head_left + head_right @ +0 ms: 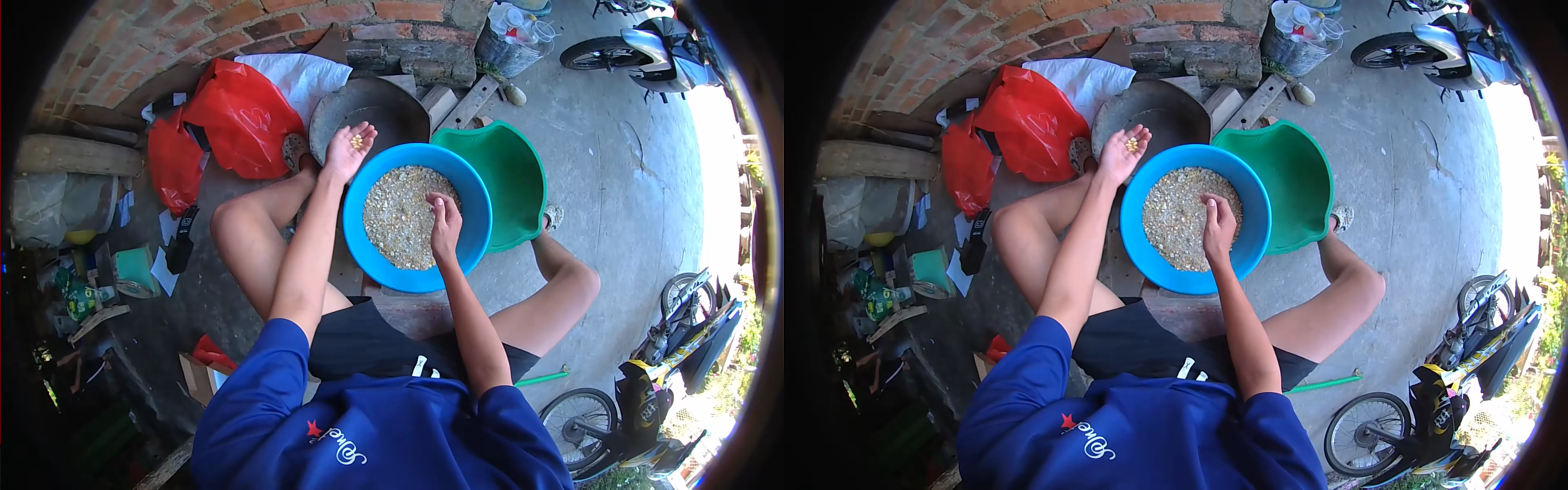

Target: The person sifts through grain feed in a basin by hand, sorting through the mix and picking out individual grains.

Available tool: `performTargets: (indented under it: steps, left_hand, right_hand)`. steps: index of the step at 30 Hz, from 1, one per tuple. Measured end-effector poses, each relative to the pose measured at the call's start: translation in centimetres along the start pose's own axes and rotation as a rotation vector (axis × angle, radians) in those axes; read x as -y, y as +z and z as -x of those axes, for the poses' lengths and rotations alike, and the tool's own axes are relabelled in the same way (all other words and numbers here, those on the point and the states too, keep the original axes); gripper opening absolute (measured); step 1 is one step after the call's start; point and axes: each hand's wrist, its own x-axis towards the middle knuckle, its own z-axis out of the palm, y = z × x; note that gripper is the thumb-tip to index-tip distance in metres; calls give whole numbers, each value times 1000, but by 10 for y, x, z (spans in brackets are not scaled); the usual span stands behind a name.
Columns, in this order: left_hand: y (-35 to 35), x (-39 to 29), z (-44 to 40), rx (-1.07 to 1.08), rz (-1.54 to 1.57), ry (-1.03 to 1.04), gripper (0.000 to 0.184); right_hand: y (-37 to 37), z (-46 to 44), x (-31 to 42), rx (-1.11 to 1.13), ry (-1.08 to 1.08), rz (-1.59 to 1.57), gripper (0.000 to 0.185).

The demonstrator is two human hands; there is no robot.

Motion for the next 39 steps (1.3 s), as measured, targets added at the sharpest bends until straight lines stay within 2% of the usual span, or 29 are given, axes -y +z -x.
performTargets:
  steps: [2, 5, 9, 22, 25, 28, 29, 32, 36, 37, 39]
  left_hand:
    - [-13, -11, -2, -5, -24, -30, 51]
    - [-48, -13, -20, -157, -39, 1, 62]
    - [-65, -13, -26, -289, 75, 65, 81]
    - [-53, -23, -23, -306, -84, 165, 77]
    - [-48, -16, -11, -326, -148, 225, 65]
    - [-47, 6, -13, -439, -665, 515, 48]
    - [-54, 13, -23, -415, -787, 725, 36]
    - [23, 37, 24, -328, -1062, 932, 28]
    - [49, 76, 59, 19, -1484, 994, 26]
    - [39, 88, 60, 91, -1539, 847, 24]
    - [15, 118, 69, 60, -1687, 735, 22]
  right_hand:
    - [-5, -1, -19, 1, 80, -48, 31]
    - [-12, 2, -28, 12, 150, -4, 35]
    - [-15, 1, -38, 28, 156, 49, 35]
    - [-13, -2, -45, 55, 203, 53, 32]
    - [-14, -1, -46, 38, 194, 160, 28]
    - [-17, 3, -45, -8, 167, 359, 27]
    - [-19, 4, -47, -27, 157, 411, 29]
    - [-30, 7, -78, -43, 171, 530, 37]
    - [-40, 10, -94, 7, 196, 715, 44]
    - [-43, 10, -101, 47, 196, 728, 44]
    - [-51, 14, -110, 112, 212, 740, 45]
